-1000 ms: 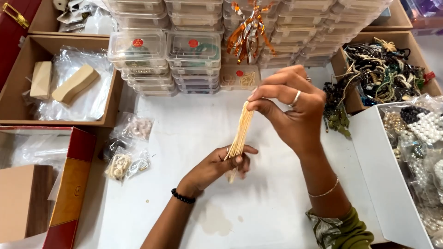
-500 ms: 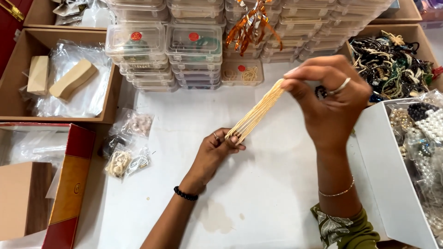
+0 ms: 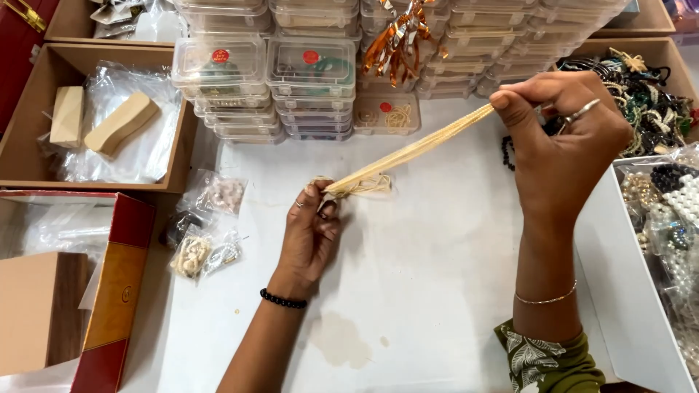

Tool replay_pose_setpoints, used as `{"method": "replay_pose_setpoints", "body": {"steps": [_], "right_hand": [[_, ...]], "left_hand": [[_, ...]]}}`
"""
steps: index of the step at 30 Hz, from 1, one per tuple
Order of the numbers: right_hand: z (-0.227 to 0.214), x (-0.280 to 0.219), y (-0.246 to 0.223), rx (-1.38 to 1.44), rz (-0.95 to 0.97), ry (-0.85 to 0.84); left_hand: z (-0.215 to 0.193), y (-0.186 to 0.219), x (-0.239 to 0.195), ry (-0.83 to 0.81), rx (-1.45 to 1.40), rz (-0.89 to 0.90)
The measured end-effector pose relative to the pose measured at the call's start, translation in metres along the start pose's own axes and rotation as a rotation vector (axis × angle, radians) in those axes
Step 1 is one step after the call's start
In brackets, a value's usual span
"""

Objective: Sorting pieces of jewelry including necklaces and chains into individual plastic containers for organization or fulfillment.

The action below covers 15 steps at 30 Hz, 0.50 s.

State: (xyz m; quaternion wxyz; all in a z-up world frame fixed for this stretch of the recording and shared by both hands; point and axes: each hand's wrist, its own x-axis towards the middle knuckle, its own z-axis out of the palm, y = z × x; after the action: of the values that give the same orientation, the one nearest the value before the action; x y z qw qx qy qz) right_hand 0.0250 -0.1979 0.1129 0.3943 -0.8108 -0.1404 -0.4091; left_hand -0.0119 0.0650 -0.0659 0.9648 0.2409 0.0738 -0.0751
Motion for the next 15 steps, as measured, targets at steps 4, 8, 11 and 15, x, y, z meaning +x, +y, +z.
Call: {"method": "replay_pose_setpoints", "body": {"steps": [4, 8, 11, 15], "right_hand": [[-0.002, 0.007, -0.007, -0.188, -0.033, -0.138], [-0.009, 0.002, 0.009, -0.249, -0.147, -0.094], [-0.024, 0.002, 0.022, -0.315, -0.207, -0.035], [-0.041, -0.008, 0.046, -0.256, -0.197, 0.057]], "left_hand": [[-0.001, 0.015, 0.0, 0.025, -0.058, 0.073], [-0.005, 0.036, -0.001, 0.083, -0.091, 0.151], [-0.022, 0.05, 0.0, 0.113, -0.113, 0.203], [-0.008, 0.06, -0.005, 0.23, 0.222, 0.217]]}}
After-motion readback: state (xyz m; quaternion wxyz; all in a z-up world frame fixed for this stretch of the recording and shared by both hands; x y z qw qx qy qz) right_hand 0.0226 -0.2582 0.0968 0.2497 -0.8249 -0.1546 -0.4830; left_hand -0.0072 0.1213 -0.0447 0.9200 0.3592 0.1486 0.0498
